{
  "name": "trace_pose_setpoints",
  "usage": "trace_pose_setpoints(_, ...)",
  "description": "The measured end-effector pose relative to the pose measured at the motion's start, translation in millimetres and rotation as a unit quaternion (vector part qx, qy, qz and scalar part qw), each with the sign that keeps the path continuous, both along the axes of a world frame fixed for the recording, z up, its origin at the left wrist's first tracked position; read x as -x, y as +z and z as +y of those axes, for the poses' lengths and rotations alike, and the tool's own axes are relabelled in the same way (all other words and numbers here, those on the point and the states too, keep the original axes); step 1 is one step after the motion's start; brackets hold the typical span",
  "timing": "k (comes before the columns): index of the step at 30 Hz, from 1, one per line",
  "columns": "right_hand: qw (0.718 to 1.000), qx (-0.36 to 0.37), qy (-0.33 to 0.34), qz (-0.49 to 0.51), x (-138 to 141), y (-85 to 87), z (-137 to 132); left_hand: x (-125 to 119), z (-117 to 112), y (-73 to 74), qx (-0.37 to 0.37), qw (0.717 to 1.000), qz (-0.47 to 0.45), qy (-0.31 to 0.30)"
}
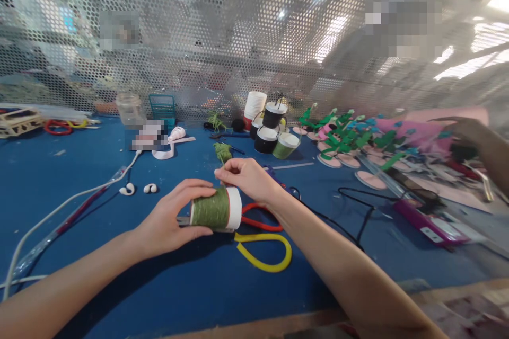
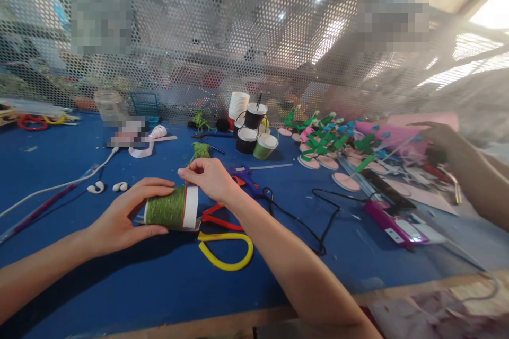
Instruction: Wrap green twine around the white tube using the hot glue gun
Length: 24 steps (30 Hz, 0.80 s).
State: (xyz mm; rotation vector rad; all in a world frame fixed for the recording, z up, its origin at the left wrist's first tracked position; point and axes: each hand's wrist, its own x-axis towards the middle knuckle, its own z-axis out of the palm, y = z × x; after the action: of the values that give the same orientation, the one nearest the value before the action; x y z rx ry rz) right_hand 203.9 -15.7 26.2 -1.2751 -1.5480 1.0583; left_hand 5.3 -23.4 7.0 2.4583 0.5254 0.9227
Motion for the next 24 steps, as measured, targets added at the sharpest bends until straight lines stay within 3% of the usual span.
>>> trace_pose_setpoints(8, 1.0, -0.001, -0.001, -0.018, -1.3, 2.0, -1.6, 3.4, 2.2, -1.0, -0.058, 0.998, 0.022, 0.006)
trace_pose_setpoints(16, 1.0, 0.001, -0.015, 0.002, -1.3, 6.8, -2.7, 3.3, 3.2, -1.1, -0.059, 0.998, 0.027, 0.001)
trace_pose_setpoints(24, 1.0, 0.018, 0.017, -0.016, 1.7, 3.5, -2.9, 1.3, -0.1, -0.6, -0.057, 0.998, 0.01, -0.004)
